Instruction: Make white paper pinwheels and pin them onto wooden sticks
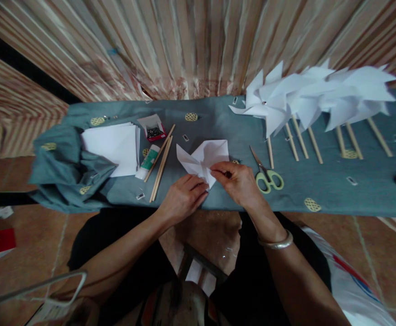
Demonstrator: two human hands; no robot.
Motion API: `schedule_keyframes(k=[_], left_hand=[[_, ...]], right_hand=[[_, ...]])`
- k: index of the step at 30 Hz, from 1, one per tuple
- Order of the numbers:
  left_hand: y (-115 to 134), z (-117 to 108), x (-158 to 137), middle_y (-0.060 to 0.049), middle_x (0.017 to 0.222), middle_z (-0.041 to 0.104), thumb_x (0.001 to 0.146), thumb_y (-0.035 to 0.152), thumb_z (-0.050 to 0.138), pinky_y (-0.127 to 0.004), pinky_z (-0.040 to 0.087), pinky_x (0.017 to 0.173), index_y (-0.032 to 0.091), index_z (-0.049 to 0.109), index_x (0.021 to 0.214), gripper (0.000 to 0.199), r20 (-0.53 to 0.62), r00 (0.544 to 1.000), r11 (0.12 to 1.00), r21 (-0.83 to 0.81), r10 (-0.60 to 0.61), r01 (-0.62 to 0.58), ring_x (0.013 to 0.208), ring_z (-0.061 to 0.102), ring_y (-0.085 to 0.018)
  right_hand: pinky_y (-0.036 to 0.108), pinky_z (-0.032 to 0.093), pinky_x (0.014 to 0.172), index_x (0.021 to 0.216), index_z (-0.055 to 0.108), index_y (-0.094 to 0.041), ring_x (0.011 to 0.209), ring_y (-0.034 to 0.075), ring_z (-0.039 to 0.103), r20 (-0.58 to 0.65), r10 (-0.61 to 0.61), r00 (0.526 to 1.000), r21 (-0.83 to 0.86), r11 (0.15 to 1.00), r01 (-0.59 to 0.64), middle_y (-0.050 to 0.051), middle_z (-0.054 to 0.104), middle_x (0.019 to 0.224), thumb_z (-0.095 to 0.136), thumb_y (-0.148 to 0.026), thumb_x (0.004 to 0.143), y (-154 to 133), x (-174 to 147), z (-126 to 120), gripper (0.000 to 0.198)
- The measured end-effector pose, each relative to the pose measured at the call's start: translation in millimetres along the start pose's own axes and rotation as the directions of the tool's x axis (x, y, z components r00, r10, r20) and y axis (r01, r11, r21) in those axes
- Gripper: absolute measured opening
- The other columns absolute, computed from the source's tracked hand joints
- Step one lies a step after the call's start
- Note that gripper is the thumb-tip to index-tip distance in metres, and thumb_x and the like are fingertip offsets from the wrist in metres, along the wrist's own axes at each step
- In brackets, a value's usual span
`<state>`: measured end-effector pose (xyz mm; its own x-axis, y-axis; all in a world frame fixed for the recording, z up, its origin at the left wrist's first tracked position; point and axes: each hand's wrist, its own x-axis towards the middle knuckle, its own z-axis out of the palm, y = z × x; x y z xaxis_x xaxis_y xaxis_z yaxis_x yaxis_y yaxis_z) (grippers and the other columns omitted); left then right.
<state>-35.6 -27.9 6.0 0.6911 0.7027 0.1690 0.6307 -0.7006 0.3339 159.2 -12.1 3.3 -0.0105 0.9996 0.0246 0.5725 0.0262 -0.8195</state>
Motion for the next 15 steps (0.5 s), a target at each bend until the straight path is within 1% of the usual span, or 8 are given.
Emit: schedule_keyframes(k=[5,9,15], left_hand=[[0.0,-1.1,-0.7,-0.009,0.103,0.069,0.098,0.023,0.052,-0.038,0.054,0.085,0.013,0.067,0.103,0.019,-0.005,1.000,1.000,0.011,0.006,-0.006,0.097,0.061,-0.024],[-0.5,-1.0,-2.0,-0.009,0.102,0.070,0.098,0.023,0.051,-0.037,0.055,0.086,0.013,0.066,0.102,0.018,-0.034,0.999,1.000,0.010,0.018,-0.017,0.096,0.062,-0.023],[-1.1,1.1,-3.9,-0.009,0.098,0.071,0.100,0.023,0.046,-0.036,0.056,0.085,0.012,0.065,0.103,0.022,-0.094,0.995,1.000,-0.006,0.023,-0.024,0.093,0.063,-0.023]], right_hand=[[0.031,0.051,0.066,0.090,0.079,-0.023,0.067,0.018,0.065,-0.021,0.002,1.000,-0.037,0.999,-0.003,0.002,0.076,0.077,0.071,-0.032,0.080,-1.2,0.3,2.3,0.016],[0.031,0.052,0.068,0.093,0.078,-0.022,0.068,0.018,0.067,-0.033,-0.010,0.999,-0.077,0.997,0.007,0.003,0.076,0.080,0.070,-0.032,0.081,-3.9,-0.6,3.7,0.017],[0.032,0.053,0.070,0.093,0.078,-0.021,0.071,0.019,0.068,-0.050,-0.051,0.997,-0.128,0.991,0.044,0.004,0.077,0.083,0.069,-0.027,0.082,-10.2,-1.1,5.9,0.016]])
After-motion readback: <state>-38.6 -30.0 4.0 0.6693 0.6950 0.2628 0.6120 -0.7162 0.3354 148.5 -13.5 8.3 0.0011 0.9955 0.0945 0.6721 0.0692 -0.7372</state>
